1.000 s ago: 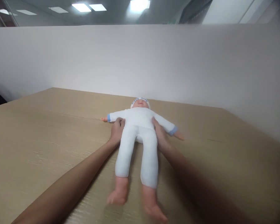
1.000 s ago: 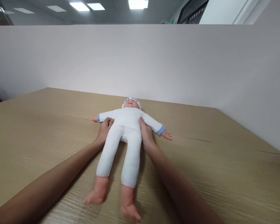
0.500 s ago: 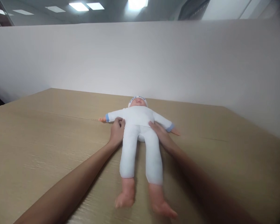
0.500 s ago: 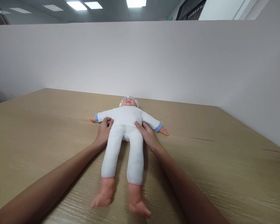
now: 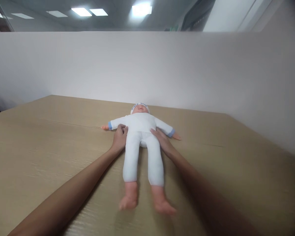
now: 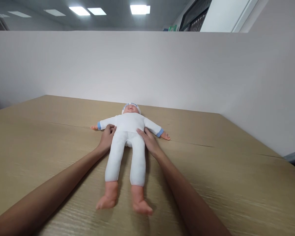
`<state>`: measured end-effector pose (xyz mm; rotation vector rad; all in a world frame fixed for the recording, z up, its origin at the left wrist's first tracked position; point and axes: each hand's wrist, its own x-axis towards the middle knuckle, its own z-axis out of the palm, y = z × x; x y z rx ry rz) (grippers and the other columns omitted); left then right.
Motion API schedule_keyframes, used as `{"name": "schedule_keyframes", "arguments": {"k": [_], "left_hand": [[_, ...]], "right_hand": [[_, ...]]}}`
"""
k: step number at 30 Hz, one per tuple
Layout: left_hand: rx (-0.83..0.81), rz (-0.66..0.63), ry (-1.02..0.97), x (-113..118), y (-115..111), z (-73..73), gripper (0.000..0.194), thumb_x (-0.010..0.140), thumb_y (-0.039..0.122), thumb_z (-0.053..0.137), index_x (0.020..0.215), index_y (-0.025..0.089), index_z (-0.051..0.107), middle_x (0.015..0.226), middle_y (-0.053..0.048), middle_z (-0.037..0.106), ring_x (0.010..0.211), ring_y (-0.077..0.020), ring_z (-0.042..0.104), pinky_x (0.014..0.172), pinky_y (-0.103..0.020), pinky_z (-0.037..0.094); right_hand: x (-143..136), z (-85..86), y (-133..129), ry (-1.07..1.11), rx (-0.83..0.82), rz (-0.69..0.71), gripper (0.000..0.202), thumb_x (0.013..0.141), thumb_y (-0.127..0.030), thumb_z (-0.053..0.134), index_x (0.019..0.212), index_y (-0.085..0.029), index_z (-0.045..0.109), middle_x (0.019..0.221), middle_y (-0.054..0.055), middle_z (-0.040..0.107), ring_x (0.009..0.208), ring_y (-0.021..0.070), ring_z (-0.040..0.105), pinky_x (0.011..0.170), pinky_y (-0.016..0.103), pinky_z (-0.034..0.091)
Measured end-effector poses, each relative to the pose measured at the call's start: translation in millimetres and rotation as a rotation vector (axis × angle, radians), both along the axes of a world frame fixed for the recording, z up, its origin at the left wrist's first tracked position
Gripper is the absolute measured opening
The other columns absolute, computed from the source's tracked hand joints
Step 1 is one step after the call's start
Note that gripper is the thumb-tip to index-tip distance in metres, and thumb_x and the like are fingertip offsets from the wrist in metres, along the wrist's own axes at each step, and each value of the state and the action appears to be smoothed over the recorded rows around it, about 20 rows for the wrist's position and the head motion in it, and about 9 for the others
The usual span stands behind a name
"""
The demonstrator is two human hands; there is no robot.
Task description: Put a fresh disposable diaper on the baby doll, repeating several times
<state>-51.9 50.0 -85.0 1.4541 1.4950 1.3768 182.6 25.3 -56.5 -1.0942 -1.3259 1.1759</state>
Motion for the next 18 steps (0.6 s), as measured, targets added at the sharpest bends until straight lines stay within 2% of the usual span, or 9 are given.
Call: {"name": "schedule_keyframes", "arguments": {"k": [4, 6, 9, 12, 15, 18], "left_hand": [[0.004, 0.007, 0.002, -1, 1, 2.6, 0.02, 0.105, 0.04, 0.057, 0.109, 0.021, 0.062, 0.089, -0.004, 0.073, 0.09, -0.0246, 0.068, 0.091, -0.038, 0.051], [0.014, 0.004, -0.002, -1, -2, 4.0, 0.02, 0.105, 0.038, 0.056, 0.11, 0.02, 0.063, 0.094, -0.006, 0.074, 0.094, -0.0249, 0.069, 0.095, -0.039, 0.051], [0.027, -0.017, -0.018, -3, -10, 5.7, 0.025, 0.105, 0.039, 0.056, 0.118, 0.019, 0.064, 0.106, -0.01, 0.076, 0.103, -0.0263, 0.07, 0.1, -0.041, 0.052], [0.039, -0.052, -0.052, -6, -26, 7.2, 0.036, 0.107, 0.045, 0.056, 0.129, 0.018, 0.063, 0.122, -0.013, 0.075, 0.115, -0.0276, 0.07, 0.105, -0.042, 0.052], [0.042, -0.105, -0.096, -9, -46, 8.9, 0.046, 0.106, 0.055, 0.055, 0.133, 0.018, 0.063, 0.132, -0.015, 0.074, 0.122, -0.0281, 0.07, 0.106, -0.042, 0.053], [0.03, -0.185, -0.136, -10, -65, 11.0, 0.057, 0.104, 0.063, 0.058, 0.138, 0.017, 0.062, 0.134, -0.016, 0.074, 0.122, -0.0293, 0.071, 0.102, -0.041, 0.057]], "right_hand": [[-2, -6.4, 1, -0.022, 0.039, -0.009, 0.066, 0.087, -0.074, 0.073, 0.136, -0.028, 0.073, 0.147, 0.002, 0.073, 0.138, 0.0319, 0.067, 0.124, 0.048, 0.049], [0, -11.8, 0, -0.06, 0.057, -0.037, 0.068, 0.089, -0.077, 0.07, 0.137, -0.028, 0.073, 0.148, 0.003, 0.072, 0.142, 0.0328, 0.063, 0.129, 0.051, 0.043], [4, -19.7, -3, -0.122, 0.087, -0.094, 0.073, 0.092, -0.081, 0.063, 0.141, -0.028, 0.071, 0.159, 0.004, 0.063, 0.156, 0.0324, 0.05, 0.137, 0.053, 0.028], [7, -25.4, -14, -0.16, 0.103, -0.128, 0.082, 0.094, -0.082, 0.059, 0.155, -0.027, 0.062, 0.171, 0.006, 0.049, 0.165, 0.0306, 0.036, 0.14, 0.051, 0.018], [7, -28.1, -29, -0.173, 0.13, -0.106, 0.089, 0.093, -0.08, 0.065, 0.165, -0.028, 0.051, 0.177, 0.005, 0.04, 0.167, 0.03, 0.033, 0.14, 0.05, 0.019], [5, -28.9, -42, -0.179, 0.176, -0.058, 0.092, 0.09, -0.075, 0.073, 0.167, -0.032, 0.047, 0.178, 0.003, 0.039, 0.166, 0.0298, 0.035, 0.139, 0.05, 0.025]]}}
